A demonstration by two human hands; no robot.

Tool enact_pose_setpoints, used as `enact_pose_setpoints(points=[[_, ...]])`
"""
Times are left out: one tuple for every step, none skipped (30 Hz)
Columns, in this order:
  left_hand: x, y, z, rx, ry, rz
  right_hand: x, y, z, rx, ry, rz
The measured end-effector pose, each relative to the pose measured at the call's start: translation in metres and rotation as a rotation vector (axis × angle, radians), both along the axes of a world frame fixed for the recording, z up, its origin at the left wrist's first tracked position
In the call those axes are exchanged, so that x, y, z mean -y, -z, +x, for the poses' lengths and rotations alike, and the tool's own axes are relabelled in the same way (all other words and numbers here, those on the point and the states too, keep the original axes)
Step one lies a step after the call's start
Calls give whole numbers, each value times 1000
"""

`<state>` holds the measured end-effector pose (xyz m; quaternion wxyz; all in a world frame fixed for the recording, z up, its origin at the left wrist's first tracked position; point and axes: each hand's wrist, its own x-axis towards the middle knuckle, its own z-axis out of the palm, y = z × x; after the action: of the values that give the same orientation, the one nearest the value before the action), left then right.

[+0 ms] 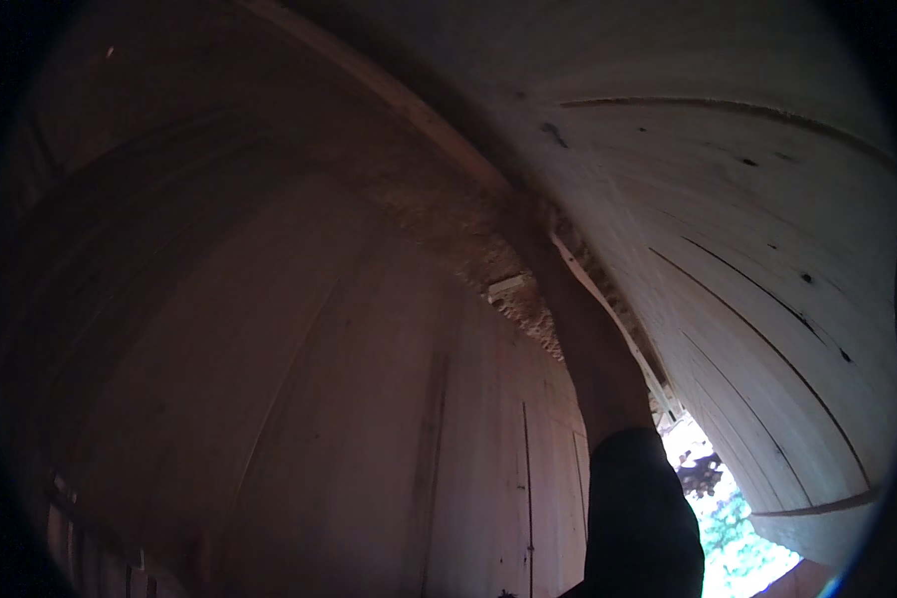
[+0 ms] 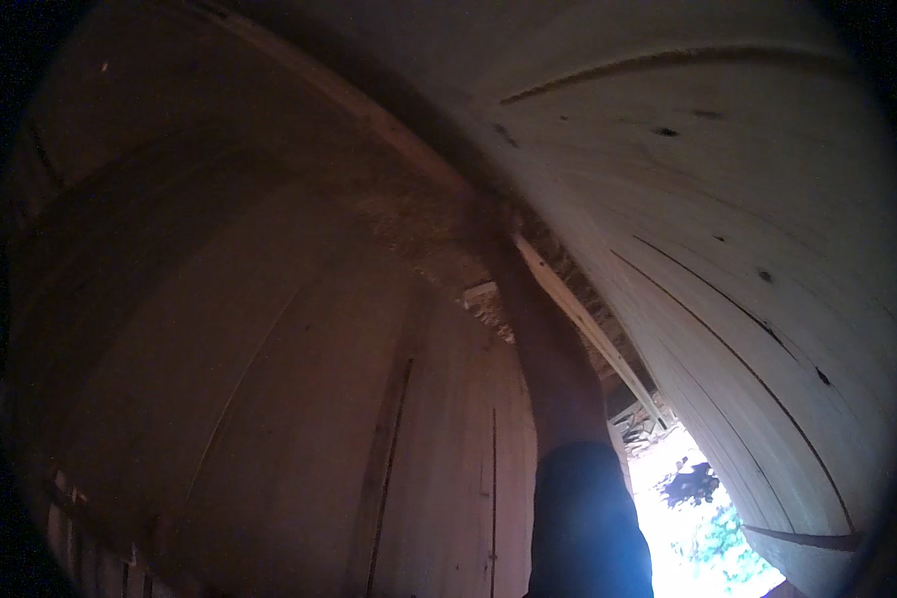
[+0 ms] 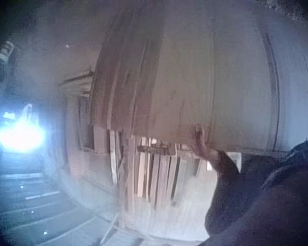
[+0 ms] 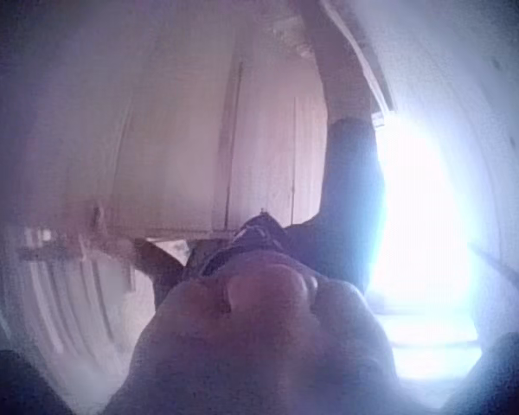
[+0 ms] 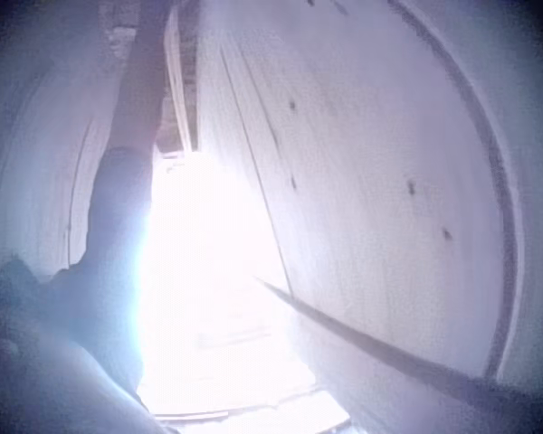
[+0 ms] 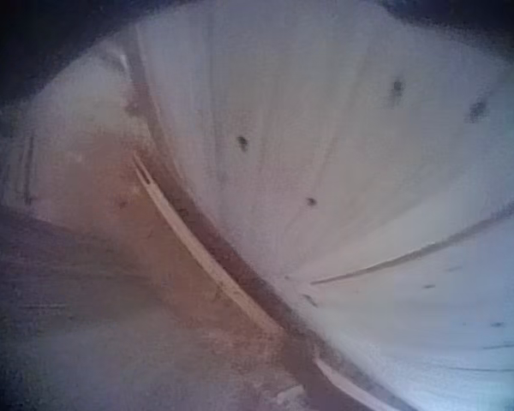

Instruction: The person lifts and moves large wooden panels and planks within a cluttered woodworking shop. They carry a large panel to a workbench, retrieve a long plank, and repeatedly lift and reposition the panels, sometimes with assistance from another person.

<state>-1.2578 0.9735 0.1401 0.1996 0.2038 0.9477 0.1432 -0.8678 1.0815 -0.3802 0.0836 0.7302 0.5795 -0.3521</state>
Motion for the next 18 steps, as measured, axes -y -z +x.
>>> enact_pose_setpoints(points=[[15,0,-9,-34,56,-30,-4,-13,-6,154,-161,-85],[28,-2,-21,-48,127,-70,-8,-28,-3,214,-214,-129],[36,0,-25,-57,152,-79,-22,-39,-5,232,-245,-167],[42,1,-27,-53,179,-83,-44,-47,-5,176,-221,-255],[47,0,-29,-52,194,-90,-55,-65,-8,187,-186,-223],[53,0,-31,-55,217,-99,-60,-86,-9,204,-148,-198],[56,-1,-34,-61,245,-114,-61,-85,-7,222,-131,-161],[59,-2,-37,-62,273,-121,-60,-89,-3,250,-110,-117],[62,-1,-38,-58,275,-118,-52,-77,5,278,-105,-60],[64,-1,-38,-51,265,-118,-45,-67,14,306,-99,-2],[62,1,-32,-44,181,-91,-44,-64,16,311,-109,5],[59,2,-24,-29,190,-99,-40,-63,19,315,-117,13],[47,6,-17,-3,215,-113,-33,-62,25,331,-113,10],[36,12,-17,22,143,-84,-26,-61,30,340,-101,-5],[32,17,-11,38,57,-47,-21,-60,33,343,-103,-10],[26,25,-9,57,-124,34,-16,-61,39,348,-102,-16],[21,28,-6,67,-189,81,-11,-66,47,326,-76,-21],[19,31,-4,78,-258,126,2,-77,58,312,-53,-37]])
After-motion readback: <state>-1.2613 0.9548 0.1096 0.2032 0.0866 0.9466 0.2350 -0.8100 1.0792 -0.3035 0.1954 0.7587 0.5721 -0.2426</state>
